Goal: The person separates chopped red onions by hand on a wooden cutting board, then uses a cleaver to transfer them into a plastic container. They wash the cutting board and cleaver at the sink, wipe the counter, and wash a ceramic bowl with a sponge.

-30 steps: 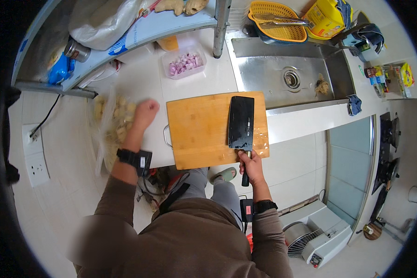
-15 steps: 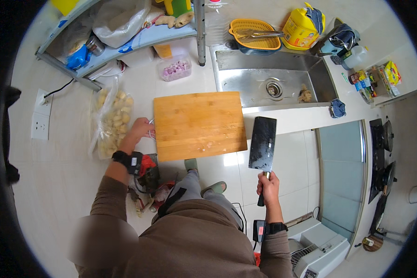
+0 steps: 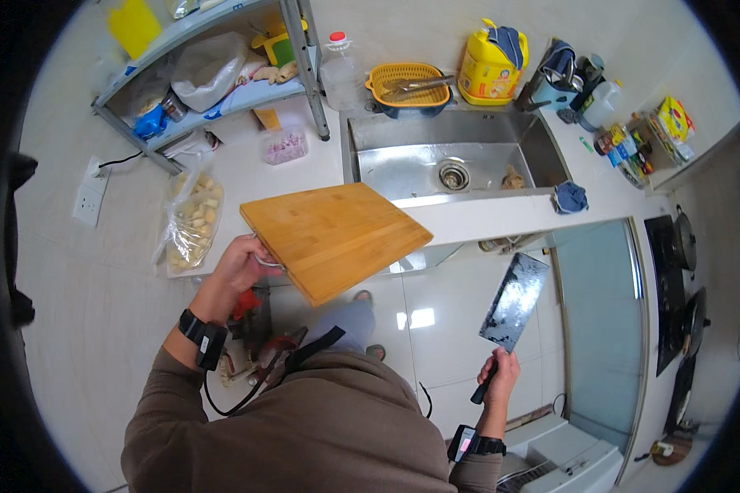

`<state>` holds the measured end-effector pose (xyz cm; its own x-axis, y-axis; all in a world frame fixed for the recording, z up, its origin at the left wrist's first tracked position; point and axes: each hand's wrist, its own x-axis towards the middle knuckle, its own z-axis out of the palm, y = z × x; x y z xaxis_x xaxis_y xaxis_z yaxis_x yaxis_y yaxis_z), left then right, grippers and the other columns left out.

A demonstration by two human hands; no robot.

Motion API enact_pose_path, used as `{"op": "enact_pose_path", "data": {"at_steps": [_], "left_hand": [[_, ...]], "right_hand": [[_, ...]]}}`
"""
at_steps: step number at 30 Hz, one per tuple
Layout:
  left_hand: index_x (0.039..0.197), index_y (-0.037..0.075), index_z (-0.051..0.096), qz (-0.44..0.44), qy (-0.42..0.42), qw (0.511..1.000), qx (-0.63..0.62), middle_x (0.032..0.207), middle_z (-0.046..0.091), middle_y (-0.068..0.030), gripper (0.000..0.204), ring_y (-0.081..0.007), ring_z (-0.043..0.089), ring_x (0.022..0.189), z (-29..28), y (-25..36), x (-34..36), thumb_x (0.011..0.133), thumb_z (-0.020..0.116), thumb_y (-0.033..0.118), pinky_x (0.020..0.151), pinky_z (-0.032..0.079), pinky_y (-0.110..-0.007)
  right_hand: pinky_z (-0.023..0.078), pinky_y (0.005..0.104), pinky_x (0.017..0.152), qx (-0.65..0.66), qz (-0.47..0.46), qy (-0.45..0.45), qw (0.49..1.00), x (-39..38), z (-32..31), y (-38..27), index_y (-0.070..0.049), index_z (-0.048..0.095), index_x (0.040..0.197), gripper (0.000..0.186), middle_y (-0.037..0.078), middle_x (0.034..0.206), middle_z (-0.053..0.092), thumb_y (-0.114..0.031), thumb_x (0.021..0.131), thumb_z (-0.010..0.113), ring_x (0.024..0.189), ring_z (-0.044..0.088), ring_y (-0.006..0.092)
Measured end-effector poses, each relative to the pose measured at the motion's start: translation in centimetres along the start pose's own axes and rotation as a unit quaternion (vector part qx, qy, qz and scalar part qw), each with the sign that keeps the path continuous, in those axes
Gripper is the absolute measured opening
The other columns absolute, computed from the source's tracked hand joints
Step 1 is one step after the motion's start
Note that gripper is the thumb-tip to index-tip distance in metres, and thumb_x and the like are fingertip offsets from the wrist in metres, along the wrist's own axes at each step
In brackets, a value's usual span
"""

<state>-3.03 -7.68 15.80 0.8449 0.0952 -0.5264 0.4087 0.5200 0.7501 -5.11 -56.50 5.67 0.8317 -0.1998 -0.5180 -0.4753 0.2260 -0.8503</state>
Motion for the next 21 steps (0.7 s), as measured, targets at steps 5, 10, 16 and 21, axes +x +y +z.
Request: {"op": "enact_pose_path", "data": {"at_steps": [5,10,16,21], "left_hand": [[0.101,-0.005,0.055,0.023,-0.029,0.999,-0.04,0.089,0.064,-0.0145,0.032,-0.0263,0.065,0.082,7.0,-1.6,4.5,0.07,0.046,-0.001,0.069,0.057,-0.042],[0.105,-0.002,0.054,-0.02,-0.031,0.999,-0.036,0.09,0.063,-0.0106,0.035,-0.023,0.063,0.082,15.6,-3.0,13.3,0.07,0.046,0.001,0.073,0.056,-0.039],[0.112,-0.001,0.052,-0.058,-0.06,0.993,-0.081,0.108,0.062,-0.0142,0.038,-0.0267,0.062,0.098,24.0,-5.1,23.9,0.075,0.047,0.002,0.082,0.053,-0.043],[0.116,-0.002,0.049,-0.079,-0.063,0.984,-0.146,0.111,0.059,-0.0143,0.039,-0.029,0.059,0.103,30.0,-7.1,31.0,0.077,0.047,-0.001,0.091,0.049,-0.046]], "right_hand": [[0.035,0.0229,0.038,-0.079,-0.231,0.074,0.967,5.2,-0.4,-5.6,-0.006,0.049,0.08,0.024,0.002,0.056,0.046,-0.026,0.093,0.053,0.042,0.043,0.0095],[0.039,0.0258,0.05,-0.126,-0.216,0.007,0.968,12.5,-1.7,-12.6,-0.005,0.049,0.072,0.029,0.003,0.056,0.047,-0.025,0.093,0.052,0.05,0.046,0.0117],[0.036,0.0289,0.046,-0.351,-0.13,0.055,0.926,18.9,-5.0,-19.0,-0.001,0.052,0.069,0.032,0.004,0.056,0.05,-0.025,0.086,0.065,0.049,0.044,0.0111],[0.043,0.0357,0.054,-0.486,-0.208,0.041,0.848,26.7,-5.3,-23.7,0.002,0.051,0.085,0.034,0.013,0.063,0.055,-0.025,0.08,0.07,0.056,0.051,0.0232]]}}
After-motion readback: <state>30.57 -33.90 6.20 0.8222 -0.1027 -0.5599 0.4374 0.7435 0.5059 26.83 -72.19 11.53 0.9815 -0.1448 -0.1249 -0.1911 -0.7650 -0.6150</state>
